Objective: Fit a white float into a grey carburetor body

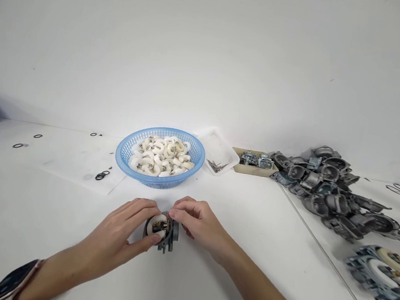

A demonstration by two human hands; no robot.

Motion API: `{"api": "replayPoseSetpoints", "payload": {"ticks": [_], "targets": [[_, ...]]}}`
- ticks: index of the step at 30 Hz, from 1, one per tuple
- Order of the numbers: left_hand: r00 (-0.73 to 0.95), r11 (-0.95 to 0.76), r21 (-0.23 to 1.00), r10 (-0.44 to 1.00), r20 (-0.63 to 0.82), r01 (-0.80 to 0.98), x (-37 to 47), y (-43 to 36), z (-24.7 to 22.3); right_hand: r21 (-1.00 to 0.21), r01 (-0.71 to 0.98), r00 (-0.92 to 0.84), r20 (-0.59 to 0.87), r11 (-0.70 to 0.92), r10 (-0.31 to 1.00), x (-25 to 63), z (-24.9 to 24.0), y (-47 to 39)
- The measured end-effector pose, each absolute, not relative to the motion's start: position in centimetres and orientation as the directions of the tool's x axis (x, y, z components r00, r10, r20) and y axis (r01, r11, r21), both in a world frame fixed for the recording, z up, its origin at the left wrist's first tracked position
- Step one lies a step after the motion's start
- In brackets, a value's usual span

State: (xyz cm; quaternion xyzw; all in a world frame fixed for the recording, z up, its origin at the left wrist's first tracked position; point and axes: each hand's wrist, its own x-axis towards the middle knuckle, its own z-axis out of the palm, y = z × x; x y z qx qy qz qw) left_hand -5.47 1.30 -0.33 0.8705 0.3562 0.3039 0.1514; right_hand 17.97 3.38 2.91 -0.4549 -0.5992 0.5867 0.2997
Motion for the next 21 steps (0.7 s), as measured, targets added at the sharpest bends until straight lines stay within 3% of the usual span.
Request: {"api": "replayPoseSetpoints", "payload": {"ticks": [5, 12, 21], "targets": [[0.561, -0.686, 0.505, 0.724, 0.401, 0.524, -5.5, 1.3, -0.2, -0.967, 0.249, -0.393, -0.057, 0.047, 0.918, 18.3, 3.0, 3.1], [0.559, -0.687, 0.51, 0.722, 0.407, 0.517, -5.5, 1.2, 0.1, -0.871, 0.364, -0.522, 0.104, 0.331, 0.847, 18.7, 3.1, 2.2], [0.567, -0.69, 0.507, 0.719, 0.402, 0.516, -5.4, 1.3, -0.1, -0.85, 0.384, -0.536, 0.112, 0.36, 0.837, 18.3, 3.1, 2.2]]}}
